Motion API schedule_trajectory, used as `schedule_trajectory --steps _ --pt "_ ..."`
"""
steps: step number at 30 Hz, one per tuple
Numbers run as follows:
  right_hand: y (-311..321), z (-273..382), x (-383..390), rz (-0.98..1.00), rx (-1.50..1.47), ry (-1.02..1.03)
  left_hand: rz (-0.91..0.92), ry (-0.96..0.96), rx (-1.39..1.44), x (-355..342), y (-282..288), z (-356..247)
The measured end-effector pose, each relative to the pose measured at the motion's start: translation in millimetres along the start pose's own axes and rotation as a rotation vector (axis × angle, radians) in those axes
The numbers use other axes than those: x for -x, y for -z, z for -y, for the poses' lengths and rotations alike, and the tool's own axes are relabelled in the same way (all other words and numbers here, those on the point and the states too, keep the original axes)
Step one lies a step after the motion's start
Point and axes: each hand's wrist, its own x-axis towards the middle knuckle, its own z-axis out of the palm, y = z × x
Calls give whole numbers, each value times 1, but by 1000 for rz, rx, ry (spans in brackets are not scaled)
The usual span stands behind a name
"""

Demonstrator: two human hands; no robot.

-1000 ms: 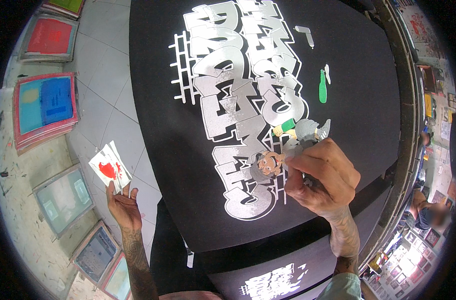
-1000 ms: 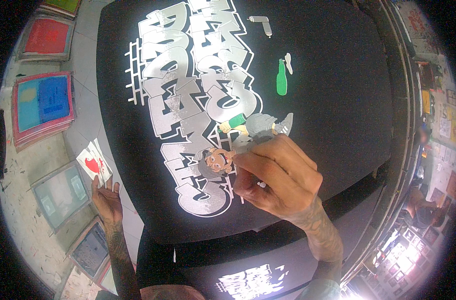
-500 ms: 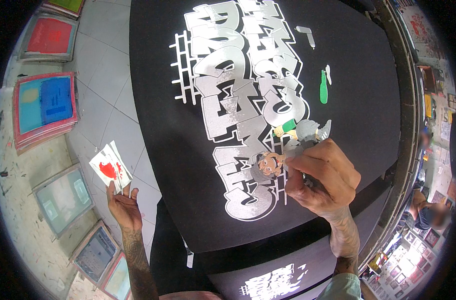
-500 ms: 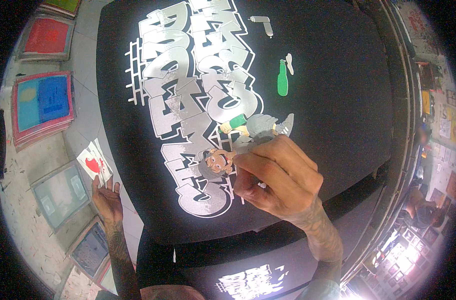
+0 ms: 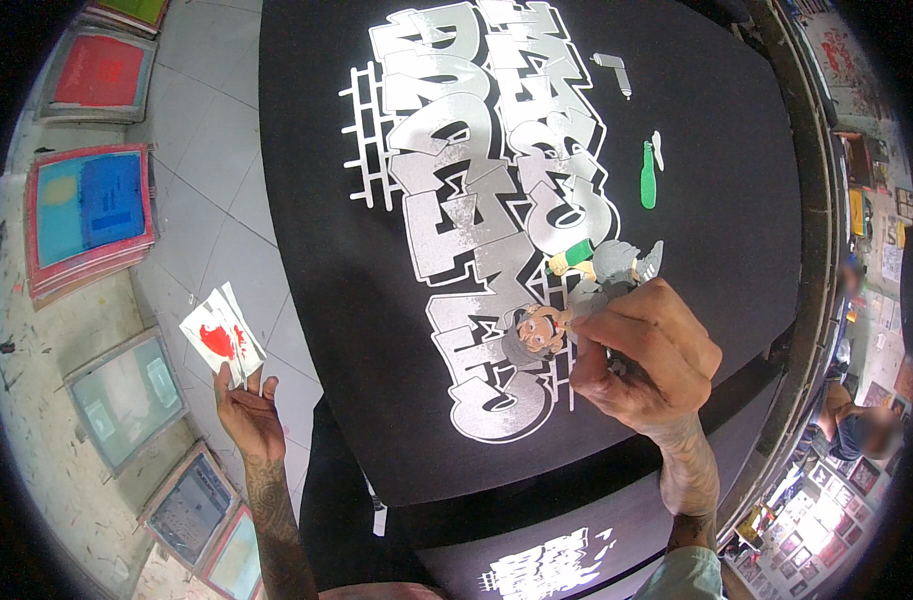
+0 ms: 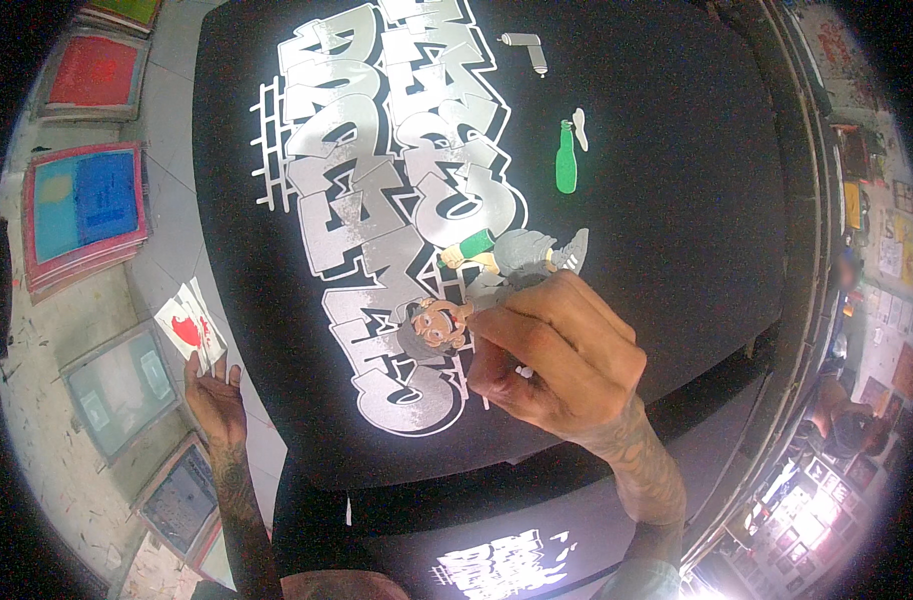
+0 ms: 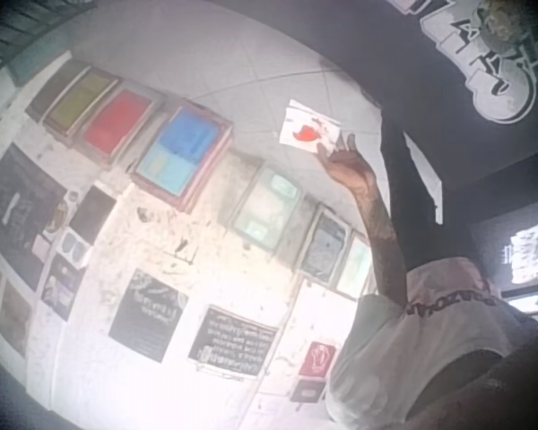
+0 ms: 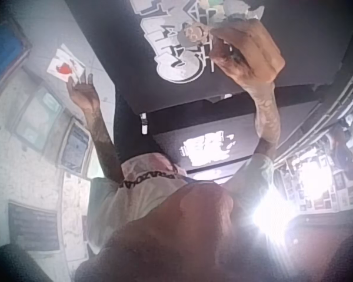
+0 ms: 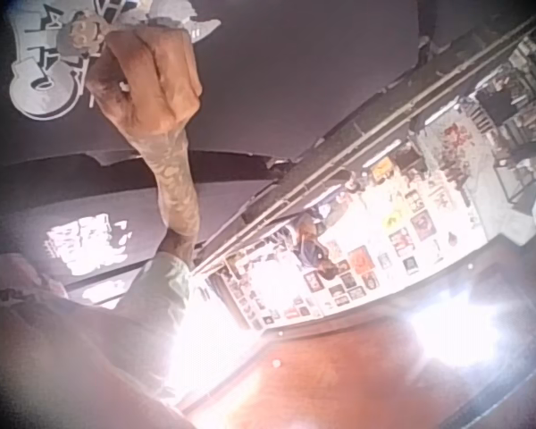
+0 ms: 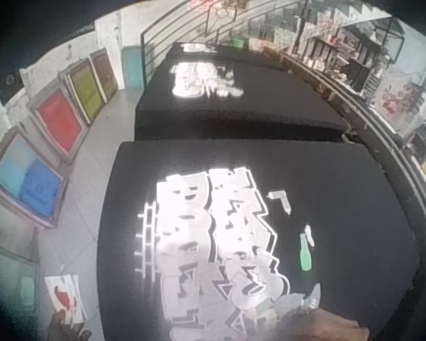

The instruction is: The person paints details on a printed design on a black t-shirt using a small brush and red paint. They repeatedly dip the brush into a small container of paint and apply it to specific areas of the design.

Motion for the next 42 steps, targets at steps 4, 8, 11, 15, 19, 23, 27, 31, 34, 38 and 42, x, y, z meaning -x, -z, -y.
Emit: schedule_trajectory --steps 4,8,11,15,19,23,27,31,34,38,42 --pt "0 -1 1 -1 3 3 7 -4 18 -1 2 1" --pt "0 -1 3 11 -7 -4 -1 -3 9 0 -1 -1" --pt "0 -2 3 9 -4 0 6 1 3 0 -1 -1" --pt "-1 -2 3 -4 15 8 5 1 6 -2 3 1" --pt "-2 -3 3 -12 19 15 3 -31 61 -4 6 4" --pt "-3 -4 4 -19 15 12 10 -36 40 -4 8 6" --pt "-3 -3 3 -15 2 2 5 -3 -1 -3 6 4" --pt "-1 -3 3 3 1 -3 -3 3 -1 -2 5 3" --pt "-1 -2 3 0 12 1 1 6 5 -2 4 3" --pt "-2 -2 2 -4 13 0 4 7 2 -2 5 2" --pt "-1 -2 2 -5 11 -1 5 -2 6 -1 5 2"
